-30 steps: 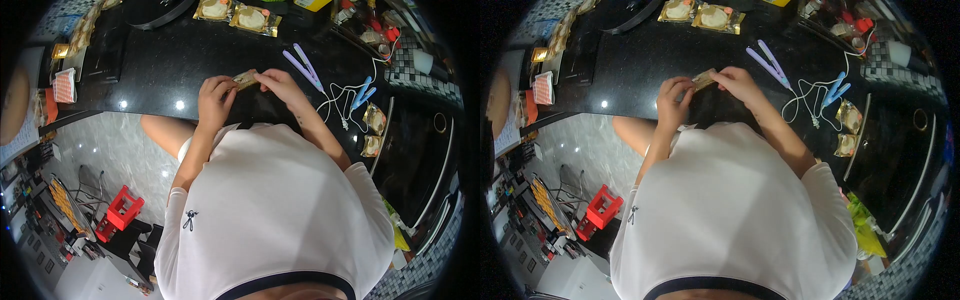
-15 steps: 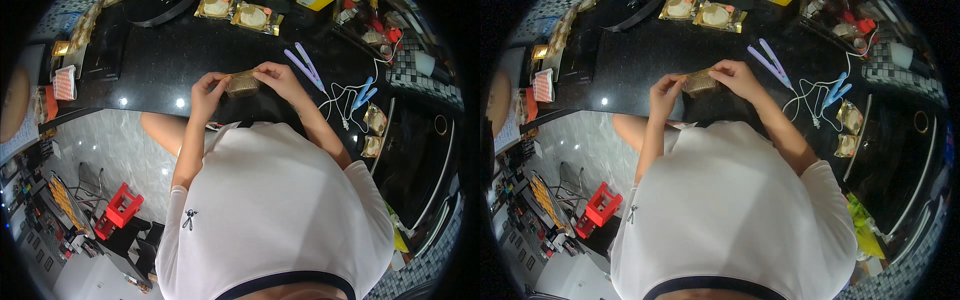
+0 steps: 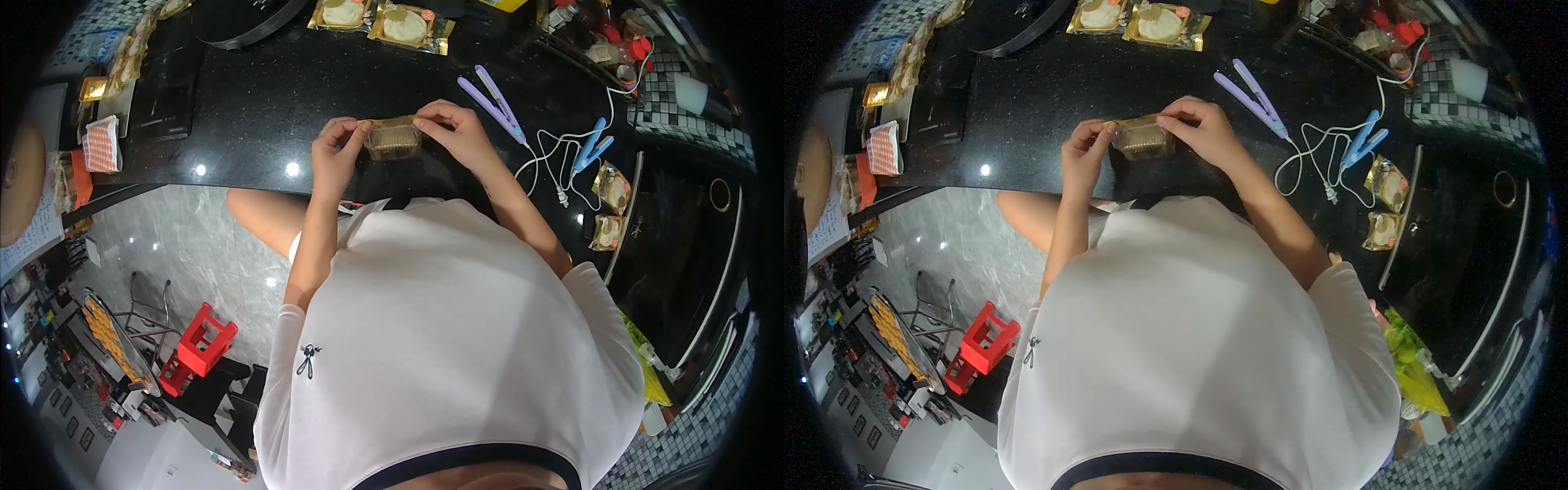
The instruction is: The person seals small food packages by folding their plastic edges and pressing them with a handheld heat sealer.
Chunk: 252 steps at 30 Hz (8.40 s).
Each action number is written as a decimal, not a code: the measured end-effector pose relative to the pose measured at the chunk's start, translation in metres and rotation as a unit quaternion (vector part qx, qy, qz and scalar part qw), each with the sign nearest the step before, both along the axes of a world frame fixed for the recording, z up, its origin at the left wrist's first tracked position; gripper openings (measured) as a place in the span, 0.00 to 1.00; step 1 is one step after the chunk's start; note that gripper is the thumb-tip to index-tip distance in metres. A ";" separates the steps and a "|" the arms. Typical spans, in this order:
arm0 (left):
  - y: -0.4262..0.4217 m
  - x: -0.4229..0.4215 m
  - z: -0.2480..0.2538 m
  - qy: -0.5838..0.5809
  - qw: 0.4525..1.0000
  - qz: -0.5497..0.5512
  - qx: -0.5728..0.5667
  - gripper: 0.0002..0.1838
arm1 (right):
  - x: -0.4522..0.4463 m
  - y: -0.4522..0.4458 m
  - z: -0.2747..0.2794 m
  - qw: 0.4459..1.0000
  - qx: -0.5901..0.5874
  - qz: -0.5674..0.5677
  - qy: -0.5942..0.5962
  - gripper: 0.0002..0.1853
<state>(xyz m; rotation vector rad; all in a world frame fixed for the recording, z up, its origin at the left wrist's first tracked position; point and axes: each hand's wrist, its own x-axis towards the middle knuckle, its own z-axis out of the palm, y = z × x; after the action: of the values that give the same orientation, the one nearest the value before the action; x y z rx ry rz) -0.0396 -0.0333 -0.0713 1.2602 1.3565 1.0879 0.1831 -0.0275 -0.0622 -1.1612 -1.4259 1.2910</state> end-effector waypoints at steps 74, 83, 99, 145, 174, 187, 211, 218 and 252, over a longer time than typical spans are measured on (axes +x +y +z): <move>-0.009 0.002 -0.009 -0.077 0.995 -0.047 -0.036 0.07 | 0.029 0.014 0.068 0.926 0.120 0.161 -0.320 0.16; -0.008 0.000 -0.010 -0.085 0.995 -0.041 -0.032 0.06 | 0.029 0.009 0.063 0.926 0.121 0.140 -0.328 0.15; -0.011 0.004 0.003 -0.095 0.994 -0.035 -0.037 0.07 | 0.053 0.010 0.071 0.933 0.079 0.178 -0.304 0.19; -0.022 0.004 0.044 0.355 0.902 0.008 0.247 0.06 | 0.079 0.014 0.038 0.948 0.043 -0.092 -0.301 0.22; 0.063 -0.007 -0.007 -0.066 0.972 -0.166 -0.152 0.09 | 0.061 -0.016 -0.020 0.990 -0.075 0.044 -0.114 0.24; 0.038 0.004 -0.007 -0.129 0.980 -0.102 -0.115 0.10 | 0.020 0.006 0.027 0.952 0.084 0.058 -0.289 0.14; 0.031 0.026 -0.022 -0.144 0.977 -0.108 -0.116 0.09 | 0.040 0.004 0.012 0.969 -0.047 0.075 -0.229 0.15; 0.030 0.033 -0.018 -0.203 0.957 -0.132 -0.160 0.13 | 0.029 0.001 0.023 0.955 -0.005 0.040 -0.295 0.13; 0.034 0.029 -0.030 -0.218 0.938 -0.175 -0.203 0.12 | 0.067 -0.013 0.027 0.953 -0.052 0.072 -0.289 0.15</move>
<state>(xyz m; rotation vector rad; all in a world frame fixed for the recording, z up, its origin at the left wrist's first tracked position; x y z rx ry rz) -0.0102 0.0012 -0.1017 0.8467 0.9105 0.7306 0.2504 -0.0408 -0.0347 -1.6202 -1.9061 1.1832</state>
